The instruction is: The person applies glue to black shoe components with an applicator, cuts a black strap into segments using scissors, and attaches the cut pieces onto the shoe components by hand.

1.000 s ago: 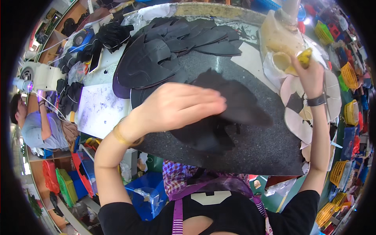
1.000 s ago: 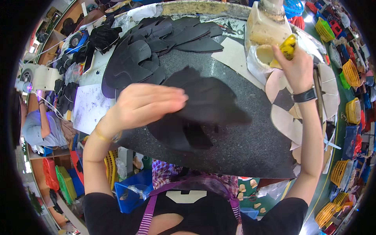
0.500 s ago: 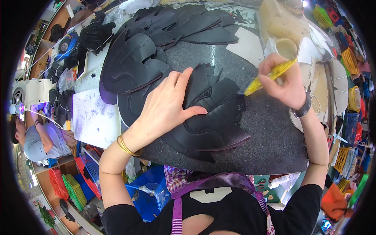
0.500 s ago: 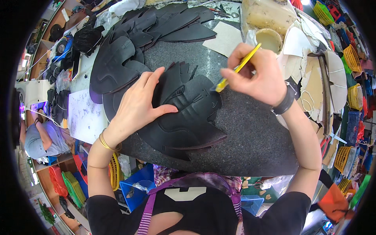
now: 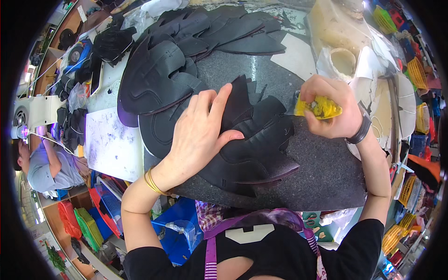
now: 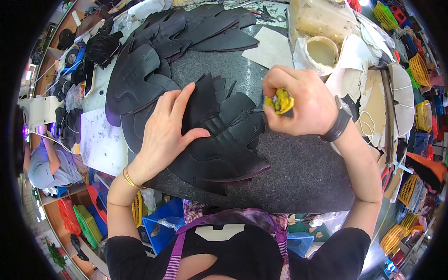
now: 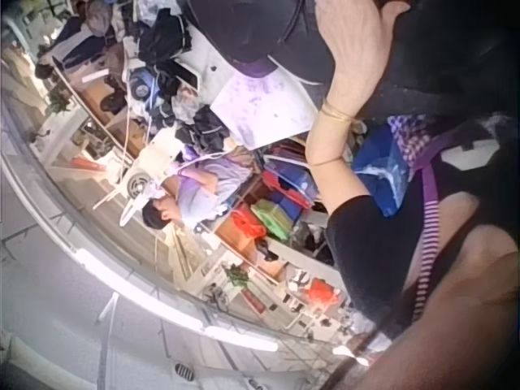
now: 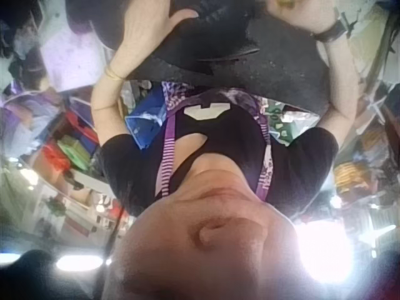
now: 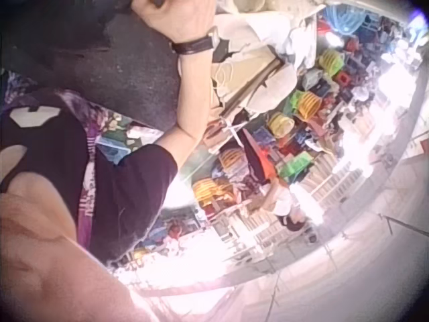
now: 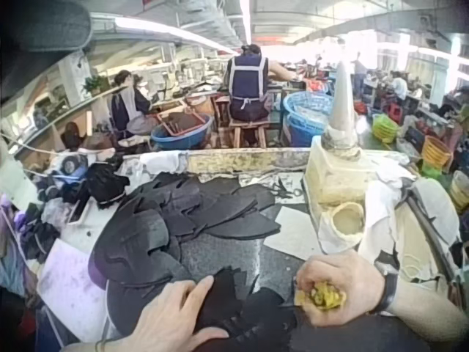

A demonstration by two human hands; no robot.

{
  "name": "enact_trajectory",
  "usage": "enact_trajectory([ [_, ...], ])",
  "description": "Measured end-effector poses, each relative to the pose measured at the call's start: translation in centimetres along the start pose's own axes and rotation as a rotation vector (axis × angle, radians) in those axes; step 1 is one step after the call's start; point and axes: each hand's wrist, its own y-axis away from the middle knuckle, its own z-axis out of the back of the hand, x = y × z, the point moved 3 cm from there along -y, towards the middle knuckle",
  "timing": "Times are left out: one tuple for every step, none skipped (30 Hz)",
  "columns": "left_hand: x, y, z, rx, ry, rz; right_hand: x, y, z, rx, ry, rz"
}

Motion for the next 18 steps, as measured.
enact_trajectory([
  [0.3, 0.1, -0.1, -0.053, 0.066, -0.047, 0.0, 0.2, 0.2, 0.0, 0.006, -0.013],
  [0.4, 0.2, 0.1, -0.105, 0.133, -0.094, 0.1, 0.2, 0.3, 0.0, 0.009, -0.006],
  [0.4, 0.0, 0.2, -0.112, 0.131, -0.095, 0.3, 0.3, 0.5, -0.041, 0.009, 0.011],
  [0.4, -0.2, 0.2, -0.096, 0.286, -0.072, 0.4, 0.4, 0.8, -0.082, 0.008, 0.028],
  [0.6, -0.4, 0.3, -0.079, 0.441, -0.047, 0.6, 0.4, 1.0, -0.081, 0.01, 0.033],
  [0.7, -1.1, 1.1, -0.097, 0.492, -0.075, 0.5, 0.8, 1.4, -0.111, 0.01, 0.037],
  [0.9, -1.2, 3.2, -0.154, 0.492, -0.081, 0.7, 1.0, 1.8, -0.142, -0.002, 0.049],
  [2.2, -1.3, 5.4, -0.278, 0.463, -0.117, 0.7, 1.4, 2.2, -0.163, -0.014, 0.046],
  [4.7, -1.1, 6.8, -0.301, 0.664, -0.001, 1.0, 1.9, 2.5, -0.162, -0.02, 0.045],
  [7.4, -0.9, 8.7, -0.321, 0.634, 0.081, 1.5, 2.2, 2.8, -0.159, -0.041, 0.009],
  [9.5, -0.9, 9.6, -0.336, 0.612, 0.155, 1.6, 2.6, 2.8, -0.157, -0.054, -0.036],
  [9.7, -0.7, 10.3, -0.439, 0.114, 0.057, 1.5, 2.8, 2.2, -0.16, -0.106, -0.008],
  [9.3, -0.5, 10.3, -0.522, -0.388, -0.044, 1.9, 2.9, 1.6, -0.153, -0.108, -0.015],
  [8.4, 0.2, 9.1, -0.484, -0.282, -0.173, 2.4, 2.6, 1.1, -0.126, -0.096, 0.01],
  [6.5, 0.9, 7.7, -0.337, -0.06, -0.221, 2.8, 2.4, 0.6, -0.1, -0.085, 0.032],
  [4.6, 1.9, 6.1, -0.135, 0.061, -0.304, 2.7, 2.3, 0.2, -0.093, -0.102, 0.032],
  [2.8, 3.0, 4.5, 0.091, 0.119, -0.378, 2.7, 2.2, -0.2, -0.087, -0.111, 0.03],
  [1.4, 3.5, 3.2, 0.225, 0.189, -0.45, 2.6, 2.2, -0.4, -0.09, -0.099, 0.036],
])
